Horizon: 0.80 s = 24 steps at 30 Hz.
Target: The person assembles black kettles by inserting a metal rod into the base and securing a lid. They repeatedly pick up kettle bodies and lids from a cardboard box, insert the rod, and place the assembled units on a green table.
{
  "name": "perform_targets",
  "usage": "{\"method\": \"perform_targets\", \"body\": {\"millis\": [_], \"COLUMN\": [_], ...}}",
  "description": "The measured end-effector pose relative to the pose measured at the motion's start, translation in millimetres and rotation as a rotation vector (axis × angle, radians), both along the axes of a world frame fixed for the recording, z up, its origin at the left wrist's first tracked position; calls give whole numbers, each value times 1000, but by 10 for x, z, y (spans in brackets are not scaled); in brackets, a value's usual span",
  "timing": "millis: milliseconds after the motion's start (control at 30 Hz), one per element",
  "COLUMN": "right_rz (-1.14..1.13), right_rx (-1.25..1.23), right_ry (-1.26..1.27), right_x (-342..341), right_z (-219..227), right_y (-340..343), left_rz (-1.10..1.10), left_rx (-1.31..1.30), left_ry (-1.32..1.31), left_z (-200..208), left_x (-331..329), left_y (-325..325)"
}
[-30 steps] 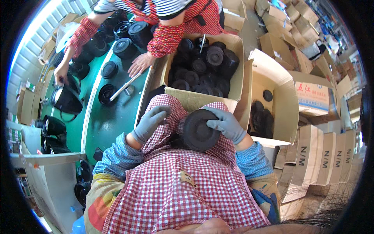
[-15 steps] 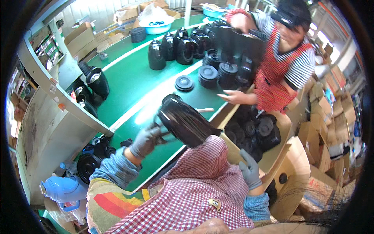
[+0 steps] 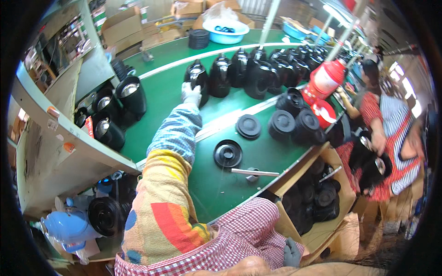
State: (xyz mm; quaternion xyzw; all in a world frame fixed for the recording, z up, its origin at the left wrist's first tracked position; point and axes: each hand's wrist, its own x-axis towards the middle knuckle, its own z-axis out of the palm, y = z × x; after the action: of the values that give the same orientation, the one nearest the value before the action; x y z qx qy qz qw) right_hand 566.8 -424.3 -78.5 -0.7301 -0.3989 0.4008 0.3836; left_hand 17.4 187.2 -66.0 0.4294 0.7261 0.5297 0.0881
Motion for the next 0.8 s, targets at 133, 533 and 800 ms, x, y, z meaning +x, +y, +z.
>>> {"method": "perform_targets", "body": {"millis": [133,533,800], "right_rz": [69,130,184], "right_rx": [-63,71,14], "right_ry": [-35,78,-207], "right_x": [359,203,-93], "right_z": [-460,-433,384], "right_y": [-64,63,217], "left_rz": [-23,307,-215], "left_rx": [-100,-541,26], "left_ry": [64,575,838], "left_z": [301,650,1944], "left_x": [-261,-1896,-759], "left_y": [-274,-1214,-1866]}}
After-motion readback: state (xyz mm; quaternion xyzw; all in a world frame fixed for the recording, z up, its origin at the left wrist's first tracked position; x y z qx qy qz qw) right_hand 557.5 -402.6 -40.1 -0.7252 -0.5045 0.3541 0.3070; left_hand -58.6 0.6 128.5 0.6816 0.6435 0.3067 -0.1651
